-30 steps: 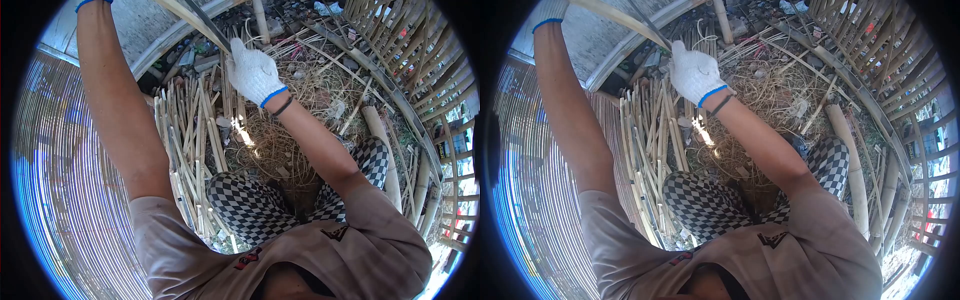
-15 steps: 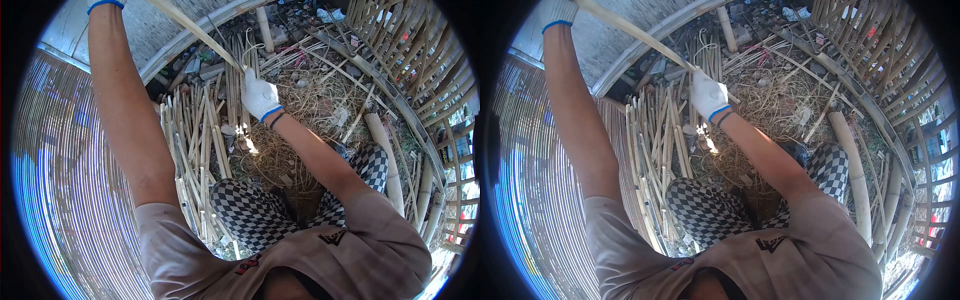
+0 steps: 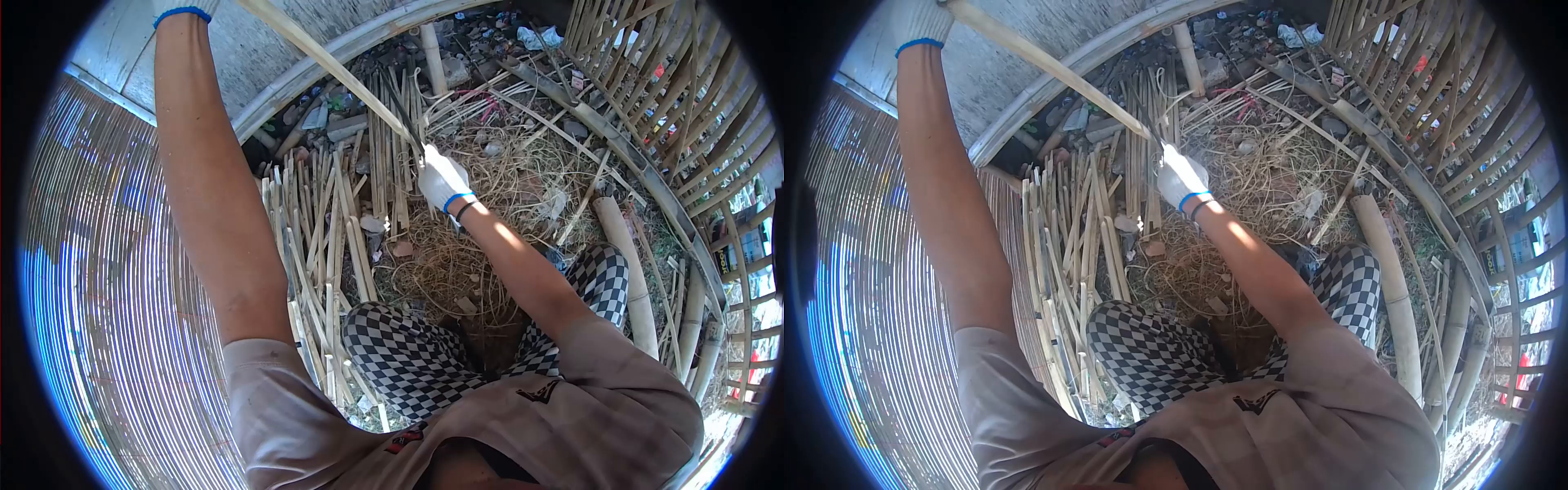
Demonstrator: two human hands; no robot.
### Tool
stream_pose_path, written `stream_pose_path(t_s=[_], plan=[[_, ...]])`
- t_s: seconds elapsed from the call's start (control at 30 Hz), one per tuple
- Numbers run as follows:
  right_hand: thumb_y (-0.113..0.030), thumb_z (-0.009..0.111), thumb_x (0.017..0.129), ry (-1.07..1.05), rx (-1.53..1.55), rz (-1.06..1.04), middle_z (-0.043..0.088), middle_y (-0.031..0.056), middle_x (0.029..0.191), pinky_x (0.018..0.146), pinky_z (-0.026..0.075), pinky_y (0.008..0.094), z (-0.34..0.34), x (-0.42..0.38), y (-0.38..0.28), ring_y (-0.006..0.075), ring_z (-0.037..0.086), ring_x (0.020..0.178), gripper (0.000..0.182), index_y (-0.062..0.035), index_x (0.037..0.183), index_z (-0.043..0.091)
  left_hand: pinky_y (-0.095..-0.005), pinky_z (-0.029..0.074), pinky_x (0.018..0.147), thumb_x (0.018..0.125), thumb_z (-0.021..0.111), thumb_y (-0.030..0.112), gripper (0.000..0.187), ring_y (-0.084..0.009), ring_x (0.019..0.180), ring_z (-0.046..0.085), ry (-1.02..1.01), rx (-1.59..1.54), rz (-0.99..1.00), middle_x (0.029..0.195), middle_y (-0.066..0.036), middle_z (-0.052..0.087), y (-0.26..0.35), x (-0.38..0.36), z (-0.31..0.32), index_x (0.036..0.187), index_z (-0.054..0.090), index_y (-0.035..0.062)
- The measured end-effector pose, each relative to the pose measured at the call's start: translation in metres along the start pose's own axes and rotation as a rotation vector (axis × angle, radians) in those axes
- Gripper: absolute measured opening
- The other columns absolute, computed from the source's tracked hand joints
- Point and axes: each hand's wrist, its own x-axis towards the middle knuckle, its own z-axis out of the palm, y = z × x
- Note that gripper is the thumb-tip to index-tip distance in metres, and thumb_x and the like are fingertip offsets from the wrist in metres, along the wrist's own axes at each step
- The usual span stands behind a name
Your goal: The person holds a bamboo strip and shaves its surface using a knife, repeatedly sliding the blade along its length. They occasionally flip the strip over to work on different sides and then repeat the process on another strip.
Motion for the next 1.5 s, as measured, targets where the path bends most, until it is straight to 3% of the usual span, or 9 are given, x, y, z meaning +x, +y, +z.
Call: stream_pose_path(t_s=[0.2,0.37,0.47,0.53,0.7,0.9,1.07,1.2,1.5], plan=[[-0.016,0.061,0.092,0.152,-0.138,-0.329,0.068,0.0212,0.074,0.057,0.055,0.0492,-0.055,0.016,-0.065,0.0415,0.068,0.066,0.023,-0.0021,0.109,0.055,-0.024,0.019,0.039,0.107,0.053,0.044,0.047,-0.0073,0.043,0.023,0.022,-0.083,0.021,0.057,0.009,0.023,-0.01,-0.003,-0.014,0.068,0.037,0.0239],[-0.019,0.057,0.094,0.126,0.128,-0.01,0.069,0.0194,0.076,0.063,0.055,0.0503,0.032,0.001,-0.003,0.0392,0.07,0.07,0.027,-0.0021,0.115,0.056,-0.0242,0.02,0.039,0.104,0.054,0.053,0.049,-0.0076,0.043,0.024,-0.032,0.043,0.011,0.057,0.009,0.023,-0.002,-0.001,-0.024,0.069,0.037,0.0232],[-0.021,0.055,0.095,-0.02,0.261,0.091,0.07,0.0226,0.083,0.075,0.056,0.0504,0.02,0.001,-0.008,0.0389,0.072,0.083,0.031,0.0015,0.115,0.058,-0.0385,0.029,0.038,0.1,0.049,0.063,0.05,-0.0192,0.046,0.034,0.258,0.238,-0.029,0.089,-0.011,0.05,-0.024,0.026,-0.062,0.101,0.053,0.0125],[-0.017,0.059,0.091,-0.081,-0.4,-0.291,0.071,0.0233,0.085,0.073,0.056,0.0515,0.053,0.034,0.004,0.0401,0.072,0.08,0.023,0.001,0.105,0.061,-0.0365,0.029,0.038,0.1,0.049,0.061,0.047,-0.0177,0.045,0.032,0.251,0.203,-0.052,0.084,-0.009,0.045,-0.032,0.031,-0.075,0.096,0.051,0.0142],[-0.017,0.057,0.093,0.004,0.245,0.092,0.072,0.0261,0.084,0.073,0.058,0.0503,0.025,0.016,-0.018,0.0416,0.073,0.083,0.024,-0.0001,0.107,0.065,-0.0317,0.028,0.039,0.101,0.05,0.057,0.042,-0.0139,0.043,0.027,0.096,0.049,-0.071,0.072,-0.002,0.035,-0.021,0.021,-0.072,0.085,0.046,0.0183],[-0.015,0.055,0.091,-0.21,-0.06,0.145,0.072,0.0282,0.089,0.074,0.056,0.0534,0.051,0.04,0.049,0.0458,0.072,0.089,0.024,0.0024,0.105,0.062,-0.0259,0.027,0.04,0.103,0.05,0.051,0.043,-0.0093,0.04,0.021,0.175,-0.179,-0.159,0.057,0.006,0.023,-0.018,0.032,-0.078,0.071,0.04,0.0233],[-0.02,0.06,0.093,-0.052,0.13,-0.004,0.072,0.0221,0.083,0.065,0.056,0.049,0.065,0.003,0.054,0.0411,0.072,0.08,0.031,0.001,0.114,0.055,-0.0244,0.027,0.04,0.105,0.045,0.055,0.046,-0.0088,0.041,0.022,-0.303,-0.09,-0.138,0.053,0.008,0.021,-0.025,0.052,-0.09,0.071,0.038,0.0246],[-0.017,0.057,0.095,-0.196,-0.15,0.271,0.073,0.0224,0.083,0.068,0.057,0.0516,0.148,-0.013,0.17,0.0418,0.072,0.077,0.028,0.0003,0.116,0.052,-0.0243,0.023,0.043,0.103,0.047,0.054,0.046,-0.0095,0.043,0.021,-0.272,-0.119,-0.202,0.056,0.008,0.019,-0.026,0.059,-0.1,0.07,0.036,0.0241],[-0.02,0.06,0.096,-0.261,-0.111,0.319,0.074,0.0234,0.091,0.075,0.059,0.0495,0.103,-0.023,0.124,0.0388,0.073,0.089,0.037,0.0001,0.126,0.054,-0.029,0.027,0.053,0.097,0.055,0.044,0.041,-0.0102,0.05,0.026,-0.487,-0.305,-0.394,0.058,0.009,0.021,-0.021,0.08,-0.113,0.069,0.034,0.0236]])
